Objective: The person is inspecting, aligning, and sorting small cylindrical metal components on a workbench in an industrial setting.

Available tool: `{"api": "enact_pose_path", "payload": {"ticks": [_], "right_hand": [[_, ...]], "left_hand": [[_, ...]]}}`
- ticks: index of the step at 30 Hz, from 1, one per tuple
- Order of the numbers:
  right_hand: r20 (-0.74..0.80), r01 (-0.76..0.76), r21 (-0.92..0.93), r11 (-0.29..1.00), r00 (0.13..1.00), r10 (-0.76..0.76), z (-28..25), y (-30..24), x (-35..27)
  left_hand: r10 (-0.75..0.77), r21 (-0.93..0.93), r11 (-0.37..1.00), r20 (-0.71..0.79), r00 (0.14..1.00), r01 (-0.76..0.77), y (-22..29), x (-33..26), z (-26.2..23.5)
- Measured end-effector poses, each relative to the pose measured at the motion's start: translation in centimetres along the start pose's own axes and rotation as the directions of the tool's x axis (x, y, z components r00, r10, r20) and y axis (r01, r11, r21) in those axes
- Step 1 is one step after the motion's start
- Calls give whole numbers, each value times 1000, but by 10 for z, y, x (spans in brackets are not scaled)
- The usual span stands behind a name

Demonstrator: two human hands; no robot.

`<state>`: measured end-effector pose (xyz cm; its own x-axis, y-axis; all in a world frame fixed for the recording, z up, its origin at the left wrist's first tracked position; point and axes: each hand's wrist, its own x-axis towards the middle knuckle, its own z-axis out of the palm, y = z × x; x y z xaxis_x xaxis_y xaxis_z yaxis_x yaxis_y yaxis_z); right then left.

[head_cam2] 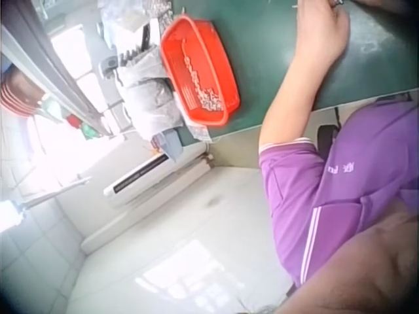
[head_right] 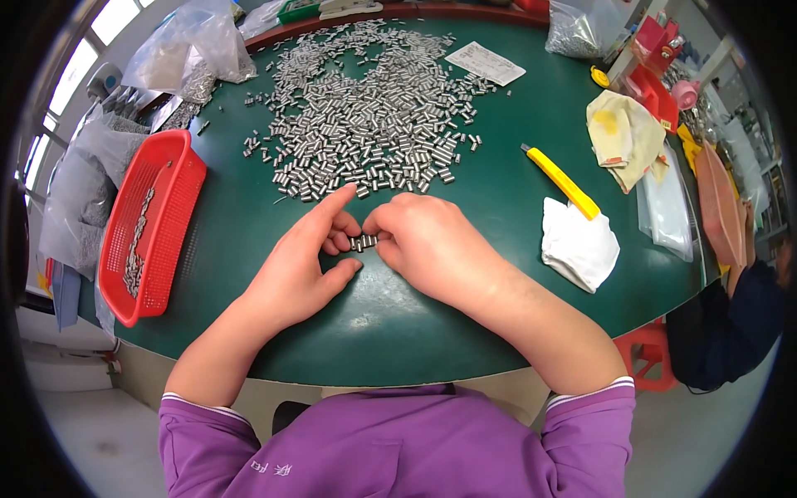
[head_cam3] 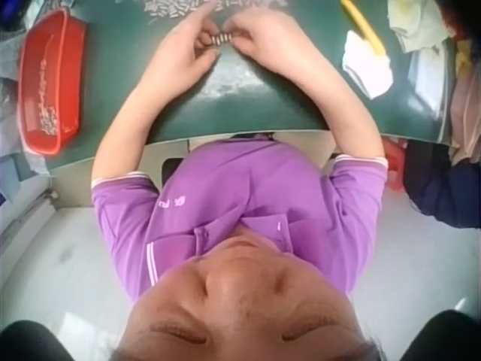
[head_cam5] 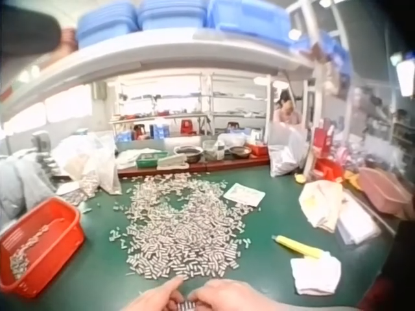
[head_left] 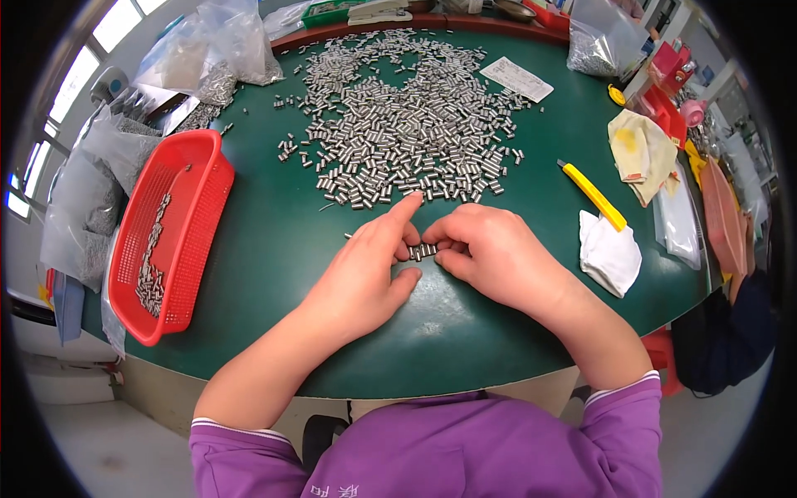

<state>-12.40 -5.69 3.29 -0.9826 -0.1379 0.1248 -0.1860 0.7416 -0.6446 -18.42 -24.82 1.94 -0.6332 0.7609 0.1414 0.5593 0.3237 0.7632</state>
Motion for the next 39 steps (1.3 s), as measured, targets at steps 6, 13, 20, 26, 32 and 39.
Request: {"api": "enact_pose_path", "payload": {"ticks": [6, 13, 20, 26, 32, 39], "right_hand": [[-118, 23, -56, 998, 993, -29, -1, 7, 1], [-12, -53, 67, 996, 998, 54, -3, 2, 4], [25, -79, 153, 985, 997, 76, -2, 1, 4], [29, -68, 187, 980, 998, 64, -1, 2, 4], [-56, 31, 105, 994, 998, -25, 2, 7, 5], [-5, 77, 18, 997, 997, -77, 2, 6, 3]], "left_hand": [[-50, -123, 991, -55, 997, 43, -3, 2, 1], [-63, -118, 992, -181, 981, 42, -12, 4, -2], [-93, -85, 993, -227, 969, 76, -13, 5, -3], [-125, -69, 991, -231, 965, 112, -14, 5, -4], [-122, -81, 991, -233, 965, 106, -14, 6, -3], [-114, -136, 987, -228, 967, 84, -11, 5, -2]]}}
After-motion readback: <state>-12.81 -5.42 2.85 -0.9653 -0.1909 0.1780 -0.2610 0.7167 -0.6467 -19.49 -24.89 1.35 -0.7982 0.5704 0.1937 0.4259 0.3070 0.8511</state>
